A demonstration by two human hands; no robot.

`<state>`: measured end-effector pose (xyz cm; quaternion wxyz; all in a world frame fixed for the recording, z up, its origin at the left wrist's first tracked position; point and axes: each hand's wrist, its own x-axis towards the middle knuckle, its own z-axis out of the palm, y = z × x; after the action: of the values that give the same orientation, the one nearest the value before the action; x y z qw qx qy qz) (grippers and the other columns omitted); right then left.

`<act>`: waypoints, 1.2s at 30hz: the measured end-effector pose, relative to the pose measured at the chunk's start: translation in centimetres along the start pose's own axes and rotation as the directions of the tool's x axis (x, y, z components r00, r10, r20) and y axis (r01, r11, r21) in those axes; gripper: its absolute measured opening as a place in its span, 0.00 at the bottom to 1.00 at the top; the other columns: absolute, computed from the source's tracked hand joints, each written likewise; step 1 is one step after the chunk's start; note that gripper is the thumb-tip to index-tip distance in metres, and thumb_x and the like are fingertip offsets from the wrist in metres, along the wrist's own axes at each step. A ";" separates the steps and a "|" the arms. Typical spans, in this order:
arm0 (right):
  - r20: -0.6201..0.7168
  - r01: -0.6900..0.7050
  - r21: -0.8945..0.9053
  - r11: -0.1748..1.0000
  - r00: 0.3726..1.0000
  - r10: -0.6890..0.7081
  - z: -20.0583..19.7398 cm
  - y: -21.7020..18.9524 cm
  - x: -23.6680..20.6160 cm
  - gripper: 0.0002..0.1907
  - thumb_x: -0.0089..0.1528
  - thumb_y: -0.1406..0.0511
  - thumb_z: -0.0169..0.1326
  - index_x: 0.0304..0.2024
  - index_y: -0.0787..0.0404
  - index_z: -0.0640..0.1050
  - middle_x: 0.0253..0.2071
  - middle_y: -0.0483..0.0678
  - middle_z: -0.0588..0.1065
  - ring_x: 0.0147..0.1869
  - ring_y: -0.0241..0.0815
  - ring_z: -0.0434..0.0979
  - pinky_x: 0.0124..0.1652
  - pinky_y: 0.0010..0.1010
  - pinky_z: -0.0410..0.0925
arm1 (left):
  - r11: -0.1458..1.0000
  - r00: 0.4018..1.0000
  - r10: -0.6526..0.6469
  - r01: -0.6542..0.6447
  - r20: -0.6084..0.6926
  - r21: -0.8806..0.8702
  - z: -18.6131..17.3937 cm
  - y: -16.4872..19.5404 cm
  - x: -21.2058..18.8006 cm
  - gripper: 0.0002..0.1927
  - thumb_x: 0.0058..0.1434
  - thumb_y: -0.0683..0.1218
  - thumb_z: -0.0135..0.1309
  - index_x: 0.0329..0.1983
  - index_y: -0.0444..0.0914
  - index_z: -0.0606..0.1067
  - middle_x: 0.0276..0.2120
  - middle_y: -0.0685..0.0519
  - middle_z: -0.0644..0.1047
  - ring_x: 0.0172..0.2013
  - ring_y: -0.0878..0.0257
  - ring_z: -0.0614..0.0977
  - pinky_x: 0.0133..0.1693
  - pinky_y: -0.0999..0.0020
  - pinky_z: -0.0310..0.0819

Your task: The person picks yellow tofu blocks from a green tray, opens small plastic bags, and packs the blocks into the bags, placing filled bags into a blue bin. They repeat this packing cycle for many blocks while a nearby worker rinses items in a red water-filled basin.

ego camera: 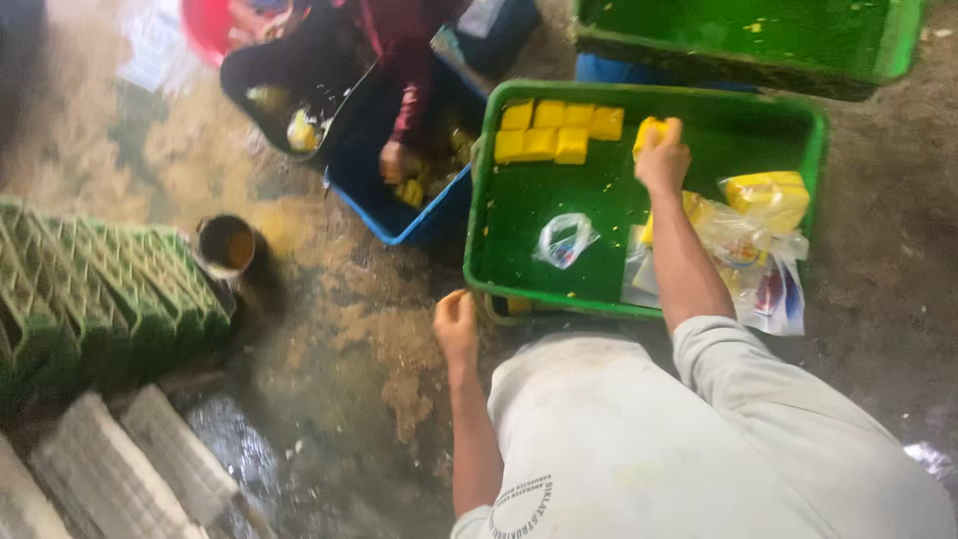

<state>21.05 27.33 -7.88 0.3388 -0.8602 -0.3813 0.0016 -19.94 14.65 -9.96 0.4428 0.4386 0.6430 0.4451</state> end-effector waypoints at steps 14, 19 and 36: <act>0.249 0.467 -0.264 0.844 0.878 -0.408 -3.7 1.4 0.8 0.35 0.49 0.55 0.74 0.55 0.56 0.76 0.56 0.62 0.71 0.59 0.66 0.74 0.46 0.48 0.73 | 0.814 0.874 0.280 -0.435 0.398 0.384 15.1 4.2 2.4 0.17 0.55 0.45 0.59 0.47 0.37 0.74 0.42 0.43 0.78 0.44 0.44 0.81 0.47 0.52 0.75; 0.474 0.186 -0.109 0.976 0.873 -0.113 -4.7 1.3 4.8 0.22 0.66 0.49 0.68 0.54 0.52 0.81 0.54 0.59 0.75 0.59 0.57 0.78 0.62 0.44 0.73 | 0.805 0.926 0.046 -0.256 0.375 0.536 15.3 6.1 1.9 0.31 0.49 0.52 0.69 0.50 0.35 0.69 0.44 0.39 0.75 0.43 0.40 0.79 0.44 0.50 0.74; 0.845 -0.672 0.471 0.571 0.529 -0.074 -5.9 1.4 -1.4 0.27 0.56 0.67 0.65 0.56 0.66 0.72 0.49 0.52 0.78 0.49 0.46 0.82 0.45 0.40 0.79 | 0.833 0.903 0.168 -0.344 0.395 0.433 14.3 3.5 3.3 0.16 0.52 0.52 0.68 0.38 0.38 0.80 0.27 0.47 0.75 0.31 0.50 0.78 0.35 0.54 0.74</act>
<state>22.50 22.32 -4.48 0.4516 -0.5908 -0.2745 0.6096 -6.40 21.21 -10.22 0.3560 0.6903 0.5826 0.2394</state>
